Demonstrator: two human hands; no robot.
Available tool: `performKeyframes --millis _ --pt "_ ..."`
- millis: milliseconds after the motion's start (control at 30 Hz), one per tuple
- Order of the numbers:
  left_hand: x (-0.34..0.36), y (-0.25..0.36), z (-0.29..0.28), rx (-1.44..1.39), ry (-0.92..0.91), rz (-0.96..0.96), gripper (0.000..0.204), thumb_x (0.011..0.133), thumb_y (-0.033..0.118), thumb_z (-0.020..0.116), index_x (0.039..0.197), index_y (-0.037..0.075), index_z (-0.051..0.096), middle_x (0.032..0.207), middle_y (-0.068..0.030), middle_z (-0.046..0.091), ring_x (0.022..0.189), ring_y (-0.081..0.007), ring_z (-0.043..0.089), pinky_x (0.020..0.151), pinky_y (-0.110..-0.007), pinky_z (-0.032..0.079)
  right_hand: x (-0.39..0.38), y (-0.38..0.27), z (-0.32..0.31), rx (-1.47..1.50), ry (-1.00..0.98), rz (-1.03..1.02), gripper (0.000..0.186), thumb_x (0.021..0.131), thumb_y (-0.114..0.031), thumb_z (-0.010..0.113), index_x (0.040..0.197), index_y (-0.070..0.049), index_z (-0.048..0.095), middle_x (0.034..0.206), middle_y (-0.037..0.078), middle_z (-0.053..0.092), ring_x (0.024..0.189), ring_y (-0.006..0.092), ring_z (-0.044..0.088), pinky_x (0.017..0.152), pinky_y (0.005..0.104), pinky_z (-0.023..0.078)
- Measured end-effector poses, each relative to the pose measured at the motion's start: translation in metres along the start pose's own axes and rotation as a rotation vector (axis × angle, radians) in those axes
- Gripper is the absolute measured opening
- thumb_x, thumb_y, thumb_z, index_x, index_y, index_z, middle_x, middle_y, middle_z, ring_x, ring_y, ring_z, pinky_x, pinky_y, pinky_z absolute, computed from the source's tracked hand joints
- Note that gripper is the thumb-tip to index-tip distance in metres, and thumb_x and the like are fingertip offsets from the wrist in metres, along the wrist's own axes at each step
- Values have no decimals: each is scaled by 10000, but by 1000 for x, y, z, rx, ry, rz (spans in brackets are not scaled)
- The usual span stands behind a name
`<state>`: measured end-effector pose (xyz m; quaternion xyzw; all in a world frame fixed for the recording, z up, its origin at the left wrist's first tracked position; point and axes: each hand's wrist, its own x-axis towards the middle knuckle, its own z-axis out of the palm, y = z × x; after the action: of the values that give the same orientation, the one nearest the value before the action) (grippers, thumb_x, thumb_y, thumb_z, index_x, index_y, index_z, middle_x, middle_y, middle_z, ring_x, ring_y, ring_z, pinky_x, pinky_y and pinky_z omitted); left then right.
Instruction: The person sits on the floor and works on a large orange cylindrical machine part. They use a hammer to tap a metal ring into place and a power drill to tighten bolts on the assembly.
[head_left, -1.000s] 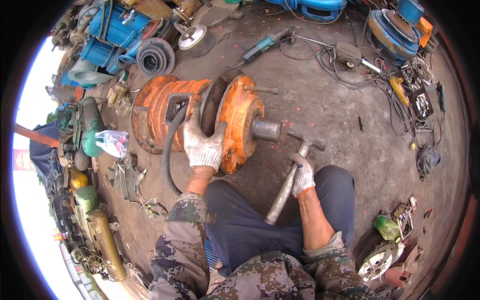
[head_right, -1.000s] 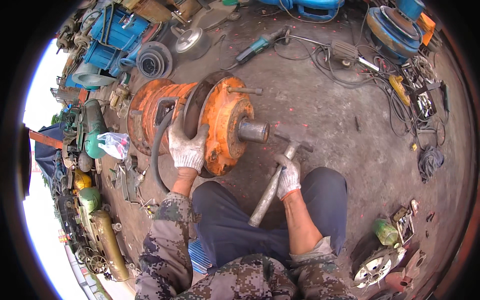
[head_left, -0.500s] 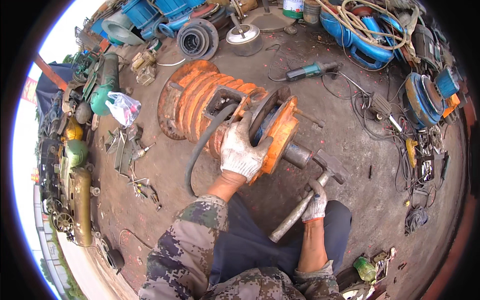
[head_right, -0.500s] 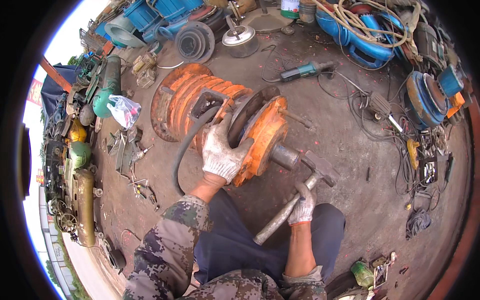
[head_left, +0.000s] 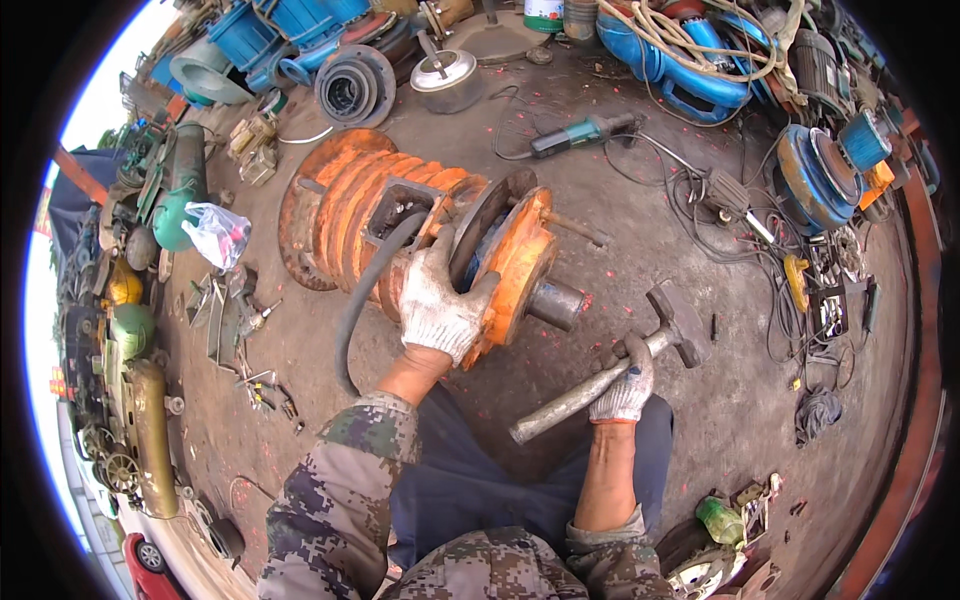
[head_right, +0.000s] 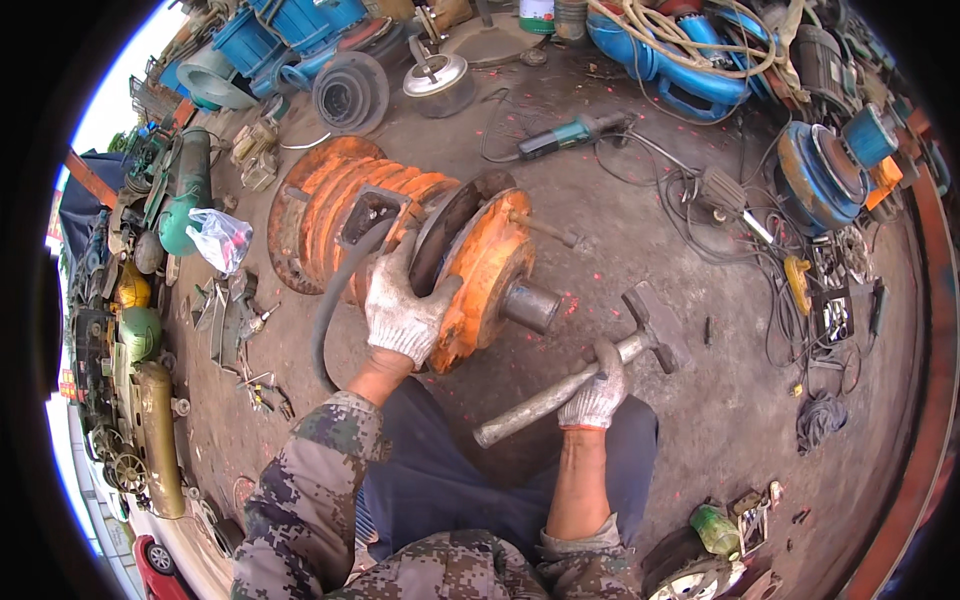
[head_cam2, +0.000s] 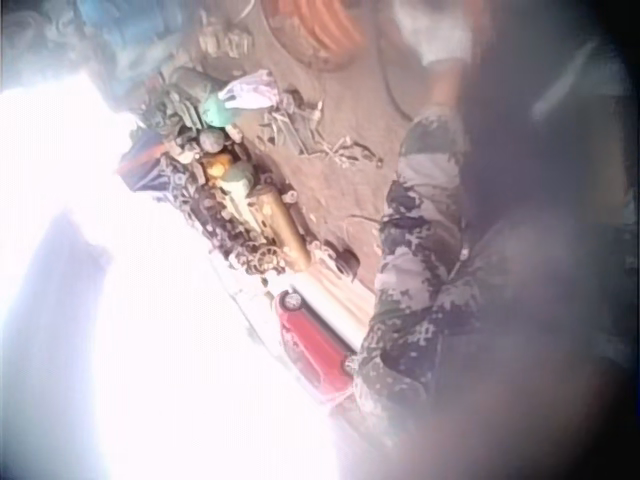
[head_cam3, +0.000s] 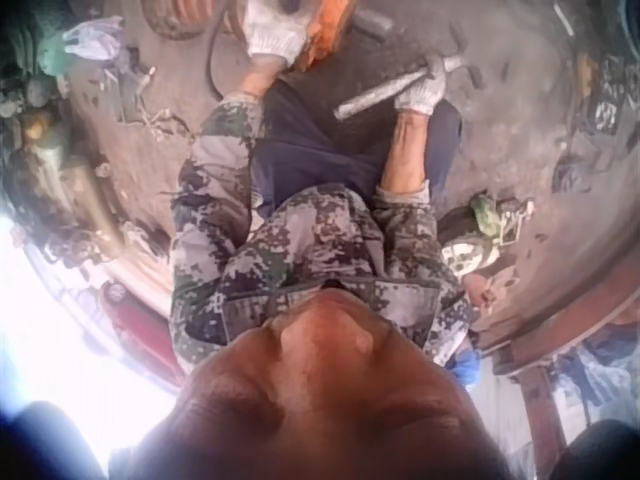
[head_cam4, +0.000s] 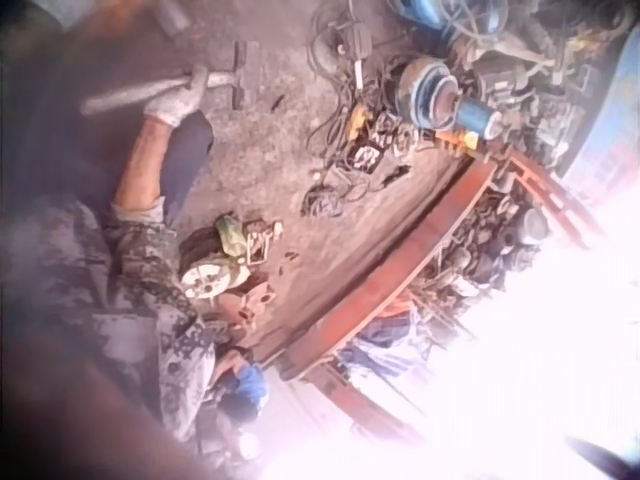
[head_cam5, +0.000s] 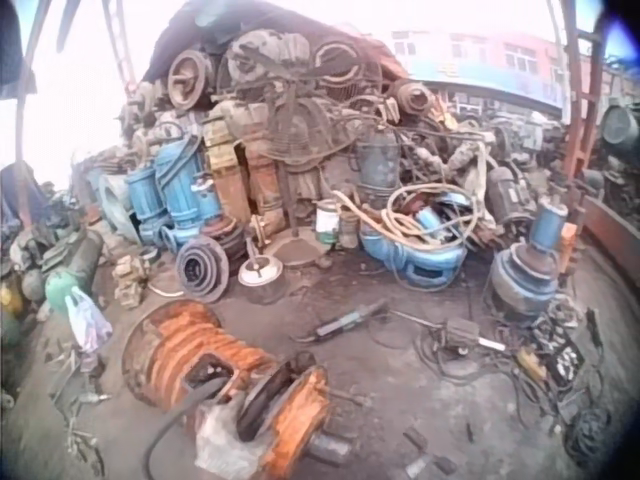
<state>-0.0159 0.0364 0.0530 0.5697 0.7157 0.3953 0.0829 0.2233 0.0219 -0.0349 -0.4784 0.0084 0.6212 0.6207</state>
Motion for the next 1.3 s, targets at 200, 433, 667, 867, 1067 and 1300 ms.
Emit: performKeyframes --millis 200,433,667,867,1067,1300 --pt "1 -2 2 30 27 24 753 790 222 889 1389 -128 594 1183 -253 670 1126 -395 656 1011 -466 520 -12 58 41 -317 -348 218 162 918 -145 725 950 -1 659 655 57 583 498 177 569 456 340 508" --pt "-1 -5 0 40 12 6 764 770 237 890 1376 -129 602 1195 -254 673 1123 -389 661 1004 -464 521 -23 34 18 -241 -181 70 239 942 -170 678 738 -95 578 590 46 506 462 180 462 425 323 386" --pt "2 7 5 19 -61 -49 757 792 243 888 1390 -120 598 1238 -265 664 1166 -391 653 1023 -460 523 -15 55 47 -377 -295 85 175 870 -136 730 792 -10 635 603 87 577 462 210 556 444 368 486" --pt "0 -5 13 112 87 71 758 791 254 885 1393 -115 609 1187 -274 676 1124 -399 669 1004 -464 525 -26 30 7 -256 -302 153 154 908 -108 715 991 7 655 672 93 602 482 203 579 434 360 494" --pt "-2 -10 15 134 88 54 760 803 257 883 1412 -101 602 1213 -261 652 1144 -390 657 1030 -473 511 -1 40 -41 -94 25 191 128 884 -90 699 936 -50 589 690 89 581 495 226 577 457 380 519" --pt "-3 -11 21 118 54 -38 796 835 287 886 1460 -90 569 1332 -236 618 1252 -353 629 1093 -445 492 4 92 -61 -34 24 408 179 868 -113 716 954 -34 580 687 105 580 517 259 595 476 414 518"
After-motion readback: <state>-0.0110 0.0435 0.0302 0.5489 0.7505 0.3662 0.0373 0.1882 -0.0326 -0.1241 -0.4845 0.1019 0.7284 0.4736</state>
